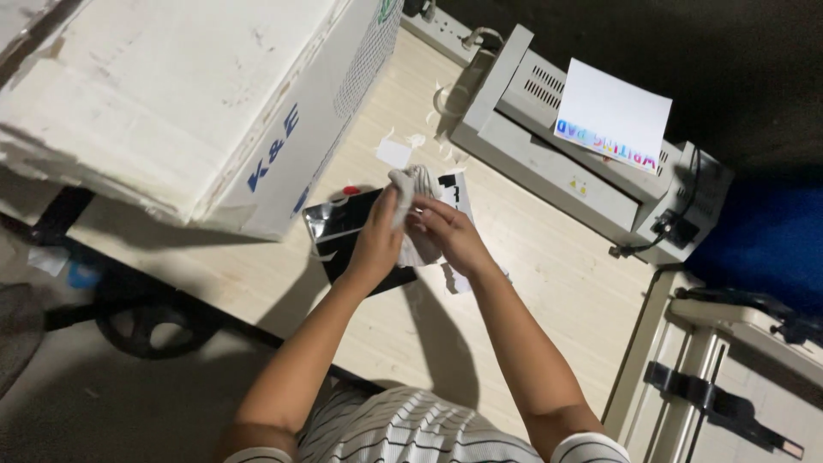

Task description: The person cleans a paper cutter and a nearby table surface using a white cloth. They wipe the paper cutter's base and handle, then move to the table to clean around a stack of black and white papers and a white box. The person also wipes the top and side of a white electronic device.

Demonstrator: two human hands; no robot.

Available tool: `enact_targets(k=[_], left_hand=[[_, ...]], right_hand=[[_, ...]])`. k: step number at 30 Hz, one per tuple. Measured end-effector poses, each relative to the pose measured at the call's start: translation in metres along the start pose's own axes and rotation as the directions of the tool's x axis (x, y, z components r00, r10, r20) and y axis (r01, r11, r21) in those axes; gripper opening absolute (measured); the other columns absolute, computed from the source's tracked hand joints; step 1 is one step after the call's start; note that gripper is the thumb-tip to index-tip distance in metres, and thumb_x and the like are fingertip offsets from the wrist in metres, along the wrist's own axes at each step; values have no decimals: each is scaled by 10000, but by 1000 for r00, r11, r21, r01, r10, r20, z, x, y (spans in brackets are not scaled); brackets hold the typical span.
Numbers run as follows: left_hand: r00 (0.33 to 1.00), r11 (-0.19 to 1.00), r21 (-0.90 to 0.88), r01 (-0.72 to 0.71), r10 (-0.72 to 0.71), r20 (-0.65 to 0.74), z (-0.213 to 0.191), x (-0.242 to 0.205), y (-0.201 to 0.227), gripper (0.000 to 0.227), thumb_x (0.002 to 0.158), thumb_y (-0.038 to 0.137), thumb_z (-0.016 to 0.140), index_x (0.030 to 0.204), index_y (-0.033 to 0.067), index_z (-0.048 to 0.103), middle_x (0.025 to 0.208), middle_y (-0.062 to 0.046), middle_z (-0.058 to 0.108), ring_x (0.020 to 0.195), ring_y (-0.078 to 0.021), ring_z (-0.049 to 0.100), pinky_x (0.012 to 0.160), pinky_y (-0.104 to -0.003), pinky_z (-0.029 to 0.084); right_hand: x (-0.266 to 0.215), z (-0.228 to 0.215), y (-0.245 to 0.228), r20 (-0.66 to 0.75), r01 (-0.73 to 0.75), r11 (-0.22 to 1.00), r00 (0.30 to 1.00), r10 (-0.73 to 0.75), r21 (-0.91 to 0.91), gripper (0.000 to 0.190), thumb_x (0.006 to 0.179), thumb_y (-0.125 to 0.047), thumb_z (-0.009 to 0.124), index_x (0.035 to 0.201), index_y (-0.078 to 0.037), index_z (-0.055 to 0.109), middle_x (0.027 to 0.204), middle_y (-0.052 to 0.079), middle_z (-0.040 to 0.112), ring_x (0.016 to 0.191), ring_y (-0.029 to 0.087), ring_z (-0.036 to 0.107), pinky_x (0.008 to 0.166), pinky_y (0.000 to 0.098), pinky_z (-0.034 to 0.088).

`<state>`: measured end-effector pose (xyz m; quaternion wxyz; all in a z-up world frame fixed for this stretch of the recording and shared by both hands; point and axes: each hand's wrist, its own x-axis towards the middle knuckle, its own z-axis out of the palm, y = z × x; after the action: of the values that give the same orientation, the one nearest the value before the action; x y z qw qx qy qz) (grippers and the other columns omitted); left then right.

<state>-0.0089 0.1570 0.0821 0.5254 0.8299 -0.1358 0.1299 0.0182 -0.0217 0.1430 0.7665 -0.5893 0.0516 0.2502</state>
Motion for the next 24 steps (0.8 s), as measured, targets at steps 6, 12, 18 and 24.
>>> enact_targets(k=[6,12,18,24], left_hand=[[971,972,-77,223,-228,-74,4,75,-29,550,927,-37,559,1466,65,541,1339,-203,647,1209,-375,658,961,-423,557],[966,966,245,-88,143,-217,-3,203,-32,546,908,-49,616,1439,77,593,1389,-138,640,1228,-347,598,1044,-425,495],[909,800,569,-191,363,-205,61,288,-103,497,981,18,640,1471,89,596,1455,-64,600,1264,-303,546,1070,-447,460],[980,751,637,-176,71,188,106,299,-146,487,847,240,685,1278,26,609,1506,-164,493,1402,-392,391,1107,-567,303]], right_hand=[[9,-123,15,-254,152,822,906,-337,-548,316,1068,-221,525,1222,-19,712,1219,85,737,1094,200,703,913,343,566],[-17,-229,78,-191,-158,112,681,-707,-981,369,992,-202,604,1313,-28,652,1414,185,588,1340,367,507,1111,494,399],[-14,-240,88,-218,-263,32,721,-657,-964,519,965,-267,584,1440,-61,549,1581,148,459,1494,342,352,1207,547,220],[-11,-248,90,-232,-266,43,735,-638,-963,527,953,-275,588,1438,-75,539,1596,109,447,1509,315,334,1209,522,208]])
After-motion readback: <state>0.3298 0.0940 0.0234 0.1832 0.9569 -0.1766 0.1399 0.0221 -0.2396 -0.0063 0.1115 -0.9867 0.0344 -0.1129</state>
